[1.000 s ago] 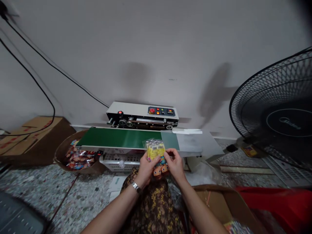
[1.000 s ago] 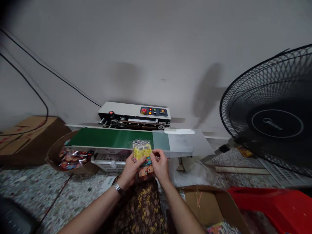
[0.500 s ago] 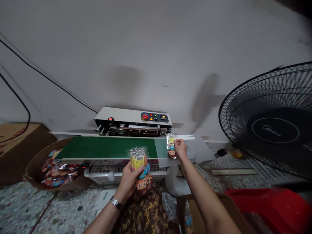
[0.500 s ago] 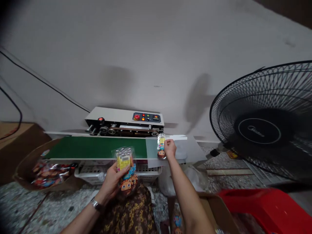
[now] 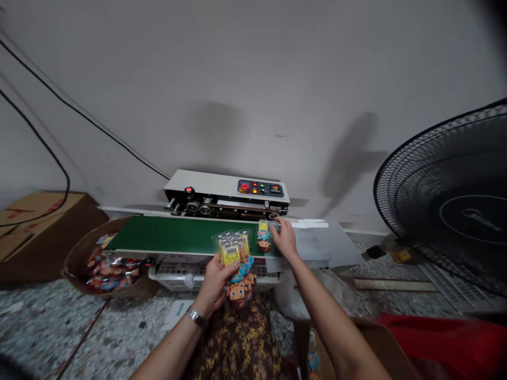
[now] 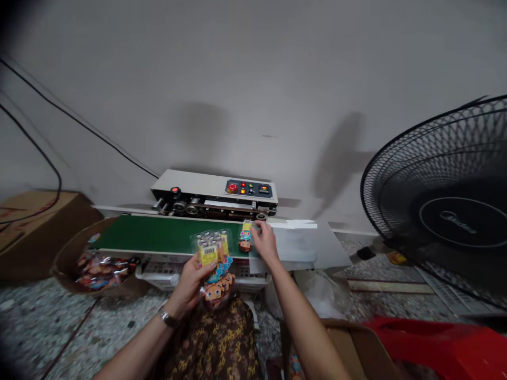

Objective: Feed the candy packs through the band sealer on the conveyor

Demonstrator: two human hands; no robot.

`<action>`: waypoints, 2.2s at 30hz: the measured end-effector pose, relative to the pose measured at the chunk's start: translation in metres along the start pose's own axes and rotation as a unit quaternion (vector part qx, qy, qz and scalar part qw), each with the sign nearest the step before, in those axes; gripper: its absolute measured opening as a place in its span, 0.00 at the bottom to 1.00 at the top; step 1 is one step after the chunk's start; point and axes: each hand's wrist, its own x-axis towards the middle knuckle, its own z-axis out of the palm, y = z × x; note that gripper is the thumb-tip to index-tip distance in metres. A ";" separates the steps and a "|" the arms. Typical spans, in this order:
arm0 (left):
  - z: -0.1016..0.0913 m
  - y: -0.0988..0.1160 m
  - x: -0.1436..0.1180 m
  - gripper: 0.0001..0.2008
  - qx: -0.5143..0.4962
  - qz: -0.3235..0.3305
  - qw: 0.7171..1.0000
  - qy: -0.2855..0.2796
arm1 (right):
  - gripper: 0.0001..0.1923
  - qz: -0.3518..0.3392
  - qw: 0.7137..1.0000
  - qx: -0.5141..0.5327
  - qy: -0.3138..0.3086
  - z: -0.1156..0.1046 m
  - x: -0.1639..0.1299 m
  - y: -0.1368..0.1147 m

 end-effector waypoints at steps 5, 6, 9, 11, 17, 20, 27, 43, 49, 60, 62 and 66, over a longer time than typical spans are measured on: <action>0.006 -0.001 0.006 0.24 -0.016 0.013 1.000 -0.014 | 0.15 -0.065 0.956 0.218 -0.185 -0.006 -0.059 -0.045; 0.008 -0.003 0.007 0.24 -0.021 0.014 0.999 -0.021 | 0.14 -0.069 0.960 0.215 -0.167 -0.006 -0.067 -0.049; 0.012 -0.007 0.009 0.24 -0.031 0.004 0.999 -0.033 | 0.14 -0.042 0.975 0.206 -0.069 -0.008 -0.070 -0.043; 0.011 -0.009 0.010 0.24 -0.026 -0.003 0.999 -0.023 | 0.16 -0.004 0.977 0.211 -0.012 -0.012 -0.059 -0.024; -0.002 -0.009 0.011 0.21 -0.006 -0.024 1.000 0.005 | 0.17 0.091 0.990 0.051 0.097 -0.035 -0.005 0.051; -0.007 -0.009 0.012 0.20 0.003 -0.024 1.000 0.007 | 0.15 0.109 0.987 0.002 0.115 -0.037 0.011 0.070; -0.011 -0.008 0.010 0.21 0.002 -0.005 1.000 -0.007 | 0.11 0.106 0.989 -0.008 0.098 -0.011 0.030 0.068; 0.000 -0.006 0.010 0.19 -0.036 -0.008 0.999 -0.035 | 0.15 -0.066 0.957 0.222 -0.177 -0.009 -0.067 -0.046; 0.003 -0.017 0.004 0.19 -0.028 -0.003 0.999 -0.041 | 0.13 -0.061 0.983 0.150 -0.087 -0.006 -0.081 -0.044; 0.002 -0.017 0.004 0.19 -0.054 -0.001 0.997 -0.053 | 0.13 -0.040 0.980 0.175 -0.083 -0.002 -0.084 -0.043; -0.002 -0.017 0.005 0.19 -0.048 -0.006 0.998 -0.046 | 0.14 -0.018 0.977 0.205 -0.045 -0.001 -0.076 -0.031; -0.011 -0.018 0.008 0.19 -0.037 -0.016 0.999 -0.027 | 0.18 0.039 0.978 0.203 0.008 -0.008 -0.044 0.014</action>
